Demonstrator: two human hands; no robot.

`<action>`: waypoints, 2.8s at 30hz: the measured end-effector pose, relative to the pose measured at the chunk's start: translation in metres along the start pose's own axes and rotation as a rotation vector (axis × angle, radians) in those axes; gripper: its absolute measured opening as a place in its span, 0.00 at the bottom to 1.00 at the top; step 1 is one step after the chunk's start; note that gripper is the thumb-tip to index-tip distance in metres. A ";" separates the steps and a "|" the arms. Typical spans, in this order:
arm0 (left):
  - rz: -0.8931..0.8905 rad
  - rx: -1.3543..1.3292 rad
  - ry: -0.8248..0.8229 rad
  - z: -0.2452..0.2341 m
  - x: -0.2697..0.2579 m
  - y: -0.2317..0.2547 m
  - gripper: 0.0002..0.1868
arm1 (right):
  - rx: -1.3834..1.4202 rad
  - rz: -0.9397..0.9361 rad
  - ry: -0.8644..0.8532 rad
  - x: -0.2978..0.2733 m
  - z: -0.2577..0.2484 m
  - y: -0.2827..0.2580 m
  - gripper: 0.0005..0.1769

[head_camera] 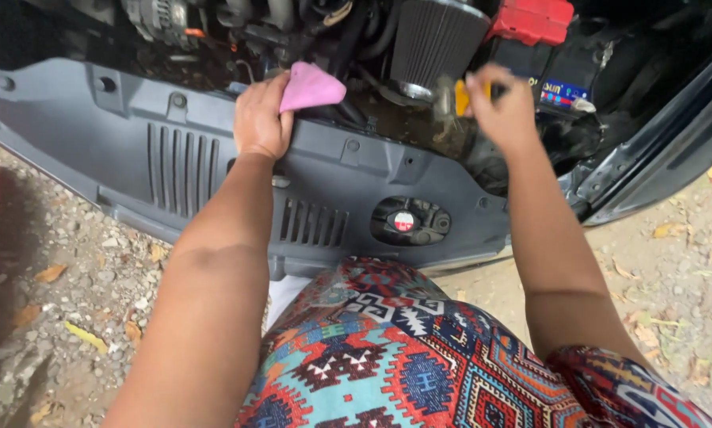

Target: The person cleans the front plastic panel and engine bay of a car using a brush and a pink cloth. They scrub the surface with the brush and wipe away dust with the cloth, moving from the front grille area to the engine components.

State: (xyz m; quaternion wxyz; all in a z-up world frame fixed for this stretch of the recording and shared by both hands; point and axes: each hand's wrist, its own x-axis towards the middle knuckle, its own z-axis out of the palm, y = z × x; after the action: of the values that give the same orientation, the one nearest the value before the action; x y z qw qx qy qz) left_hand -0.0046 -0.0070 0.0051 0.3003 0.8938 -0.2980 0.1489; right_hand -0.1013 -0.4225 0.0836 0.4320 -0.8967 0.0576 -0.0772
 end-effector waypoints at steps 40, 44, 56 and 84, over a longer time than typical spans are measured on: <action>-0.117 -0.001 -0.049 0.012 -0.007 -0.009 0.27 | -0.161 -0.228 0.468 0.123 0.057 -0.037 0.12; -0.123 0.018 -0.041 0.018 -0.011 -0.013 0.29 | -0.245 -0.565 0.478 0.120 0.074 -0.072 0.10; -0.112 0.012 -0.049 0.016 -0.010 -0.011 0.27 | -0.685 -0.070 -0.054 0.134 0.161 -0.048 0.12; -0.014 0.110 0.144 0.040 -0.016 -0.029 0.23 | -0.887 -0.809 -0.458 0.037 0.138 -0.050 0.10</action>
State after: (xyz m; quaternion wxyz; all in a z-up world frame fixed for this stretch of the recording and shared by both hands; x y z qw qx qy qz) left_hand 0.0041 -0.0058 -0.0460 0.2724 0.8979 -0.2608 0.2270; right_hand -0.0375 -0.2917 0.0411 -0.0418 -0.9348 -0.3525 -0.0097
